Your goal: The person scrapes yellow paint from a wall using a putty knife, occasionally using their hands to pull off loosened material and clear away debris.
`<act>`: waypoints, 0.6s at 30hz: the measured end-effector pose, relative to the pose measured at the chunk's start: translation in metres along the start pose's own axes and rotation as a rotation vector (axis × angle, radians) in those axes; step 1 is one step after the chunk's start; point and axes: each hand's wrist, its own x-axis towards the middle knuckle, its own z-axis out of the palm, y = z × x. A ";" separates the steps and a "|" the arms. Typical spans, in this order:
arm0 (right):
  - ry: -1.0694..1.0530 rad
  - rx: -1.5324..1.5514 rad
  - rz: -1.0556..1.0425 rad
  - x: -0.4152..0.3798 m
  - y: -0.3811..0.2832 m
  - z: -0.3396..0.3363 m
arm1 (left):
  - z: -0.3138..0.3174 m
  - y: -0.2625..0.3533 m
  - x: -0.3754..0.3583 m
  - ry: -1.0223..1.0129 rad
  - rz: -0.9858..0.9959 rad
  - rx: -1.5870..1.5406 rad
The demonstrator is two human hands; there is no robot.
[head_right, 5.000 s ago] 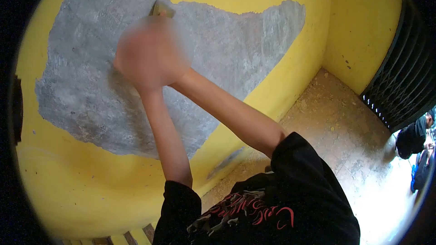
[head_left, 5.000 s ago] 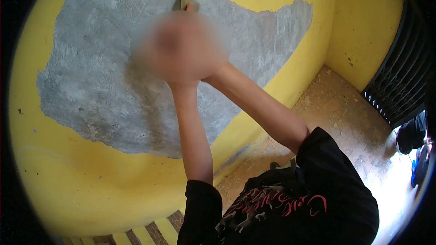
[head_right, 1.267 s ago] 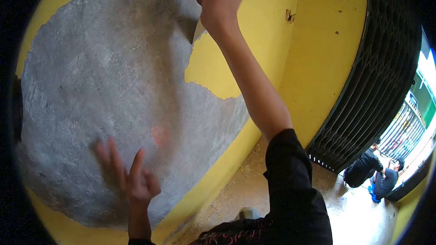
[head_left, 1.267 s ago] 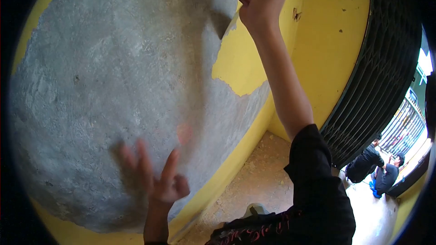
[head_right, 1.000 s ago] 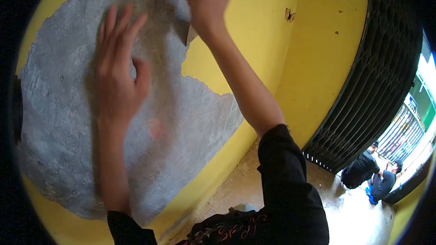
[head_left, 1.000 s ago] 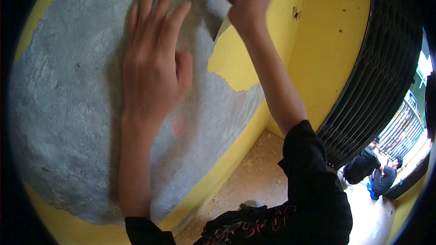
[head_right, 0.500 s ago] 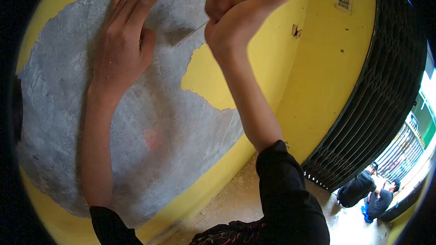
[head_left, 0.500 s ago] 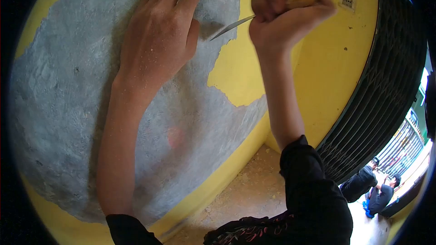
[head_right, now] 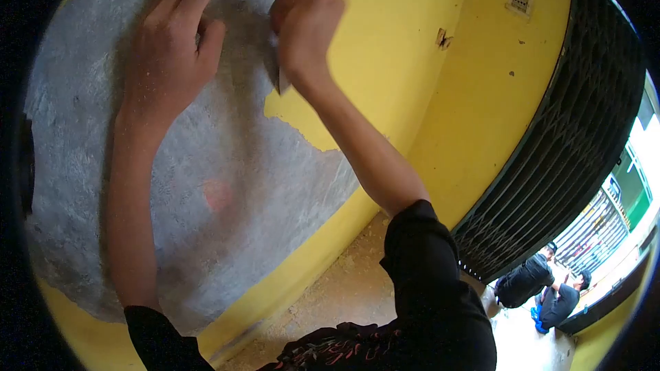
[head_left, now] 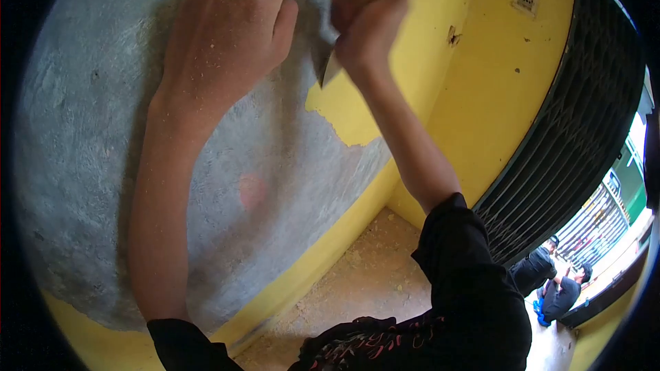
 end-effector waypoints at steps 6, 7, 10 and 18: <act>-0.107 0.352 0.064 0.021 -0.054 -0.007 | -0.005 0.002 0.001 -0.022 -0.134 -0.112; -0.219 0.303 0.017 0.028 -0.052 -0.009 | -0.004 -0.001 0.001 -0.018 -0.088 -0.081; -0.093 0.355 0.032 0.020 -0.059 0.017 | 0.001 -0.005 0.000 0.072 -0.021 -0.061; -0.214 0.268 0.015 0.019 -0.055 -0.007 | -0.003 -0.006 -0.003 0.021 -0.012 0.003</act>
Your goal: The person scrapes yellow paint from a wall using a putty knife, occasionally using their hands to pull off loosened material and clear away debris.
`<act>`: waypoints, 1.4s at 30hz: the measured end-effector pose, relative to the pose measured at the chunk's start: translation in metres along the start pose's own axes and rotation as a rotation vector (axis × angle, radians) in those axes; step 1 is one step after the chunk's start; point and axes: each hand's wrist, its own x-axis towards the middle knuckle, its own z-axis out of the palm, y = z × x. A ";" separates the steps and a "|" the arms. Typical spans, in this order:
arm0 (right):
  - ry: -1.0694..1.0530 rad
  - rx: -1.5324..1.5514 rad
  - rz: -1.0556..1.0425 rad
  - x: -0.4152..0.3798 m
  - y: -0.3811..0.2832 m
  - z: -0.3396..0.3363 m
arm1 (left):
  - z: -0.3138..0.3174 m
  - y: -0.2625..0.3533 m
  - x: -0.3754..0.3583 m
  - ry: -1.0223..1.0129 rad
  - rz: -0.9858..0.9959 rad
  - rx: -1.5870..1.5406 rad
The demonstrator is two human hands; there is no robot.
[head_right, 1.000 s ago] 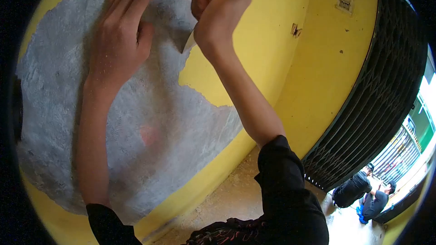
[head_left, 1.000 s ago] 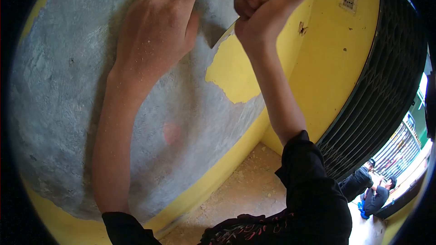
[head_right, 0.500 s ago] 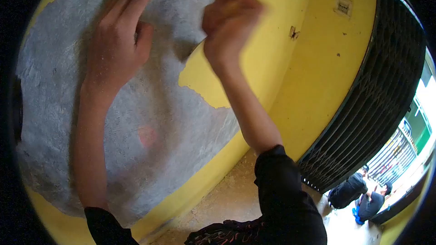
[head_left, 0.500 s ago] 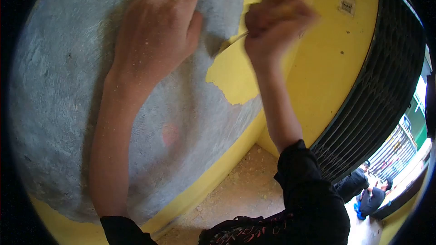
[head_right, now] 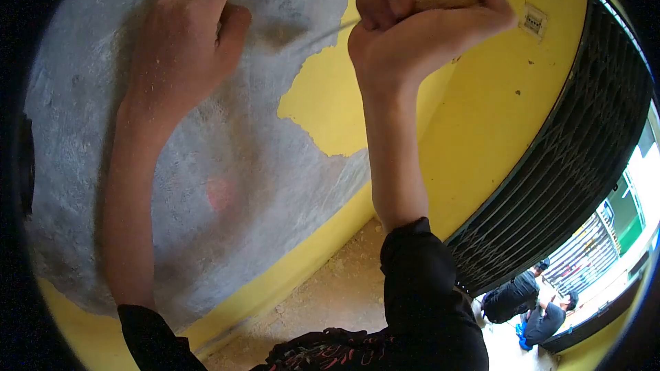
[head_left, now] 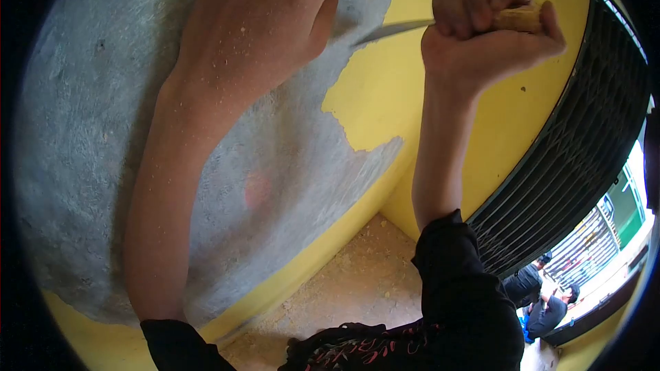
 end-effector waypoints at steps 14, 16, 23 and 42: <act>-0.187 0.133 0.067 0.016 -0.035 -0.019 | 0.002 0.001 0.000 0.013 -0.014 -0.014; -0.082 0.141 0.071 0.014 -0.032 -0.020 | 0.008 0.001 -0.001 0.082 0.001 -0.029; 0.100 0.103 -0.132 0.004 0.002 0.001 | 0.005 0.007 0.000 0.131 -0.012 -0.065; 0.225 0.110 -0.105 -0.005 0.016 0.007 | -0.001 0.001 0.002 -0.060 -0.023 -0.002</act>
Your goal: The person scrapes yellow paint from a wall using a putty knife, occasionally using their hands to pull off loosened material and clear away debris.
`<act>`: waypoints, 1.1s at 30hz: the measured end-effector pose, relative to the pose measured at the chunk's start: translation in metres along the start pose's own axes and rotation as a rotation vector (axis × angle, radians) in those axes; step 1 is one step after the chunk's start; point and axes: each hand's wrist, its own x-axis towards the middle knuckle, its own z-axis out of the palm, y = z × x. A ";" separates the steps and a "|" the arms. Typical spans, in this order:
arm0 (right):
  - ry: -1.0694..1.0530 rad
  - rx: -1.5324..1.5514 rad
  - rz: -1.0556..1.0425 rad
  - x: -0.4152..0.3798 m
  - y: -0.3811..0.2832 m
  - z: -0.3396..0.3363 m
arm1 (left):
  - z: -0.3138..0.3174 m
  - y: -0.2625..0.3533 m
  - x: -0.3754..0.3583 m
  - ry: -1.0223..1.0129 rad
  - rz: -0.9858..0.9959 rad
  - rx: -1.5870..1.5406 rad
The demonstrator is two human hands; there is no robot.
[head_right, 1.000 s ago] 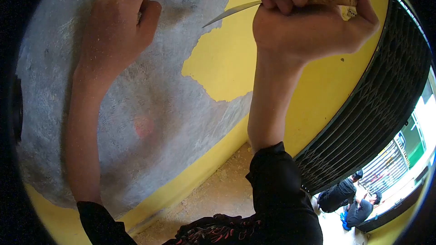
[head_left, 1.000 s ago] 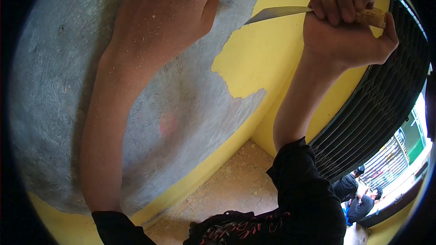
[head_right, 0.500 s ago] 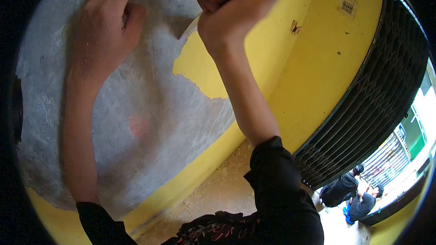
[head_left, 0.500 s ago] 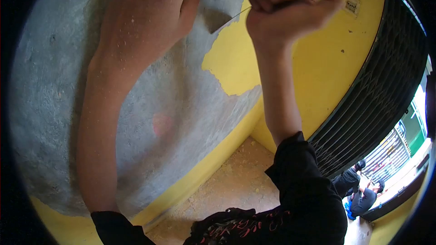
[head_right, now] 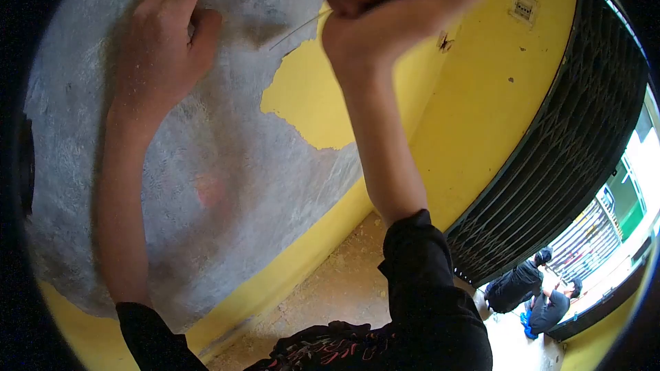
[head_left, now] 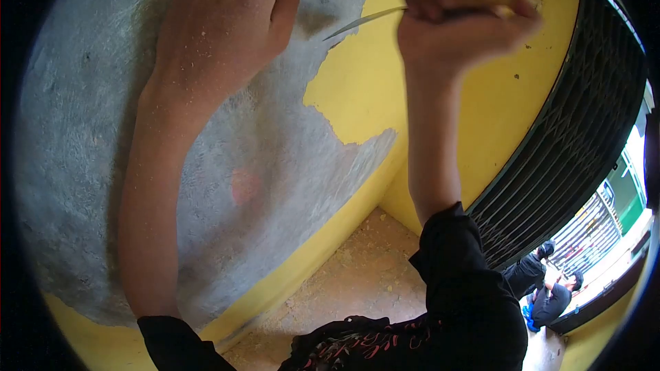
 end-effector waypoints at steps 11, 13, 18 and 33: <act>-0.165 0.092 0.003 -0.004 0.013 -0.013 | 0.001 0.007 0.001 0.023 -0.070 -0.018; -0.127 0.054 0.012 0.002 0.013 -0.013 | 0.000 0.013 0.001 0.124 -0.046 -0.047; -0.216 0.004 0.077 0.003 0.023 -0.023 | 0.003 0.004 -0.003 0.025 -0.018 -0.006; -0.185 0.080 0.191 0.007 -0.005 -0.035 | 0.002 0.004 -0.001 0.005 -0.057 -0.029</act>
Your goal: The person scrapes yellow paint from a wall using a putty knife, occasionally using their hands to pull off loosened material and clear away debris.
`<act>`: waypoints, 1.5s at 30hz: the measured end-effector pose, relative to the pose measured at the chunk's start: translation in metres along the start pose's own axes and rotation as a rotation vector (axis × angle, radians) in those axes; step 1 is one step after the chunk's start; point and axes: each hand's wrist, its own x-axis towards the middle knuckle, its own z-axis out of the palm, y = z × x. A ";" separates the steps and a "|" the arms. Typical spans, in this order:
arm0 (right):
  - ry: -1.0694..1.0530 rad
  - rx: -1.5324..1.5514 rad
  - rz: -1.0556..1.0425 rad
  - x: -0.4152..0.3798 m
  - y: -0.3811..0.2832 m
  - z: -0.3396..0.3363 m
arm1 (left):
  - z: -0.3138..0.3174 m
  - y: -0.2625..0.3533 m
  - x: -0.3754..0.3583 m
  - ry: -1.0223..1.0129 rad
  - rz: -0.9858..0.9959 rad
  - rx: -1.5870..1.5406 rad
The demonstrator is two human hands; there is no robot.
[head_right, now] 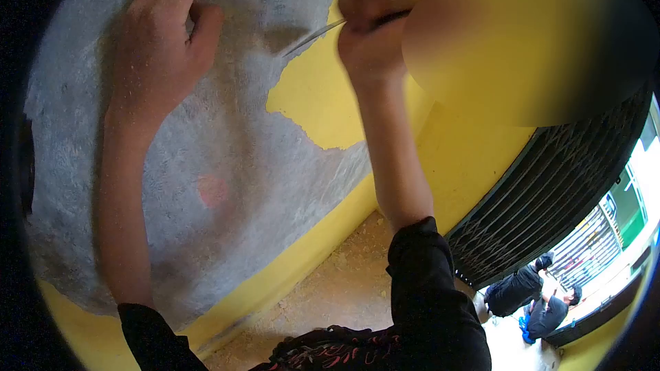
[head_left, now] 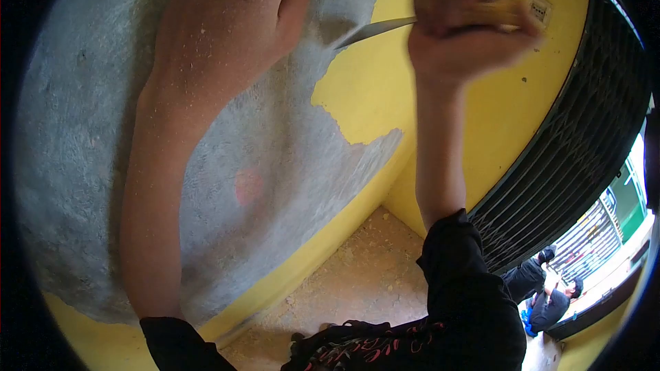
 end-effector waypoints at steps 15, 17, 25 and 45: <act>0.086 -0.038 -0.083 0.016 0.006 0.014 | 0.004 0.004 0.003 0.040 -0.019 0.024; -0.182 -0.032 -0.236 0.020 0.007 -0.001 | 0.003 0.009 0.001 0.148 0.029 -0.028; 0.077 -0.035 -0.060 0.008 0.036 0.004 | 0.001 0.006 -0.001 0.083 -0.014 -0.005; -0.024 -0.108 -0.233 0.012 0.011 0.008 | 0.001 0.006 -0.001 0.161 -0.002 -0.049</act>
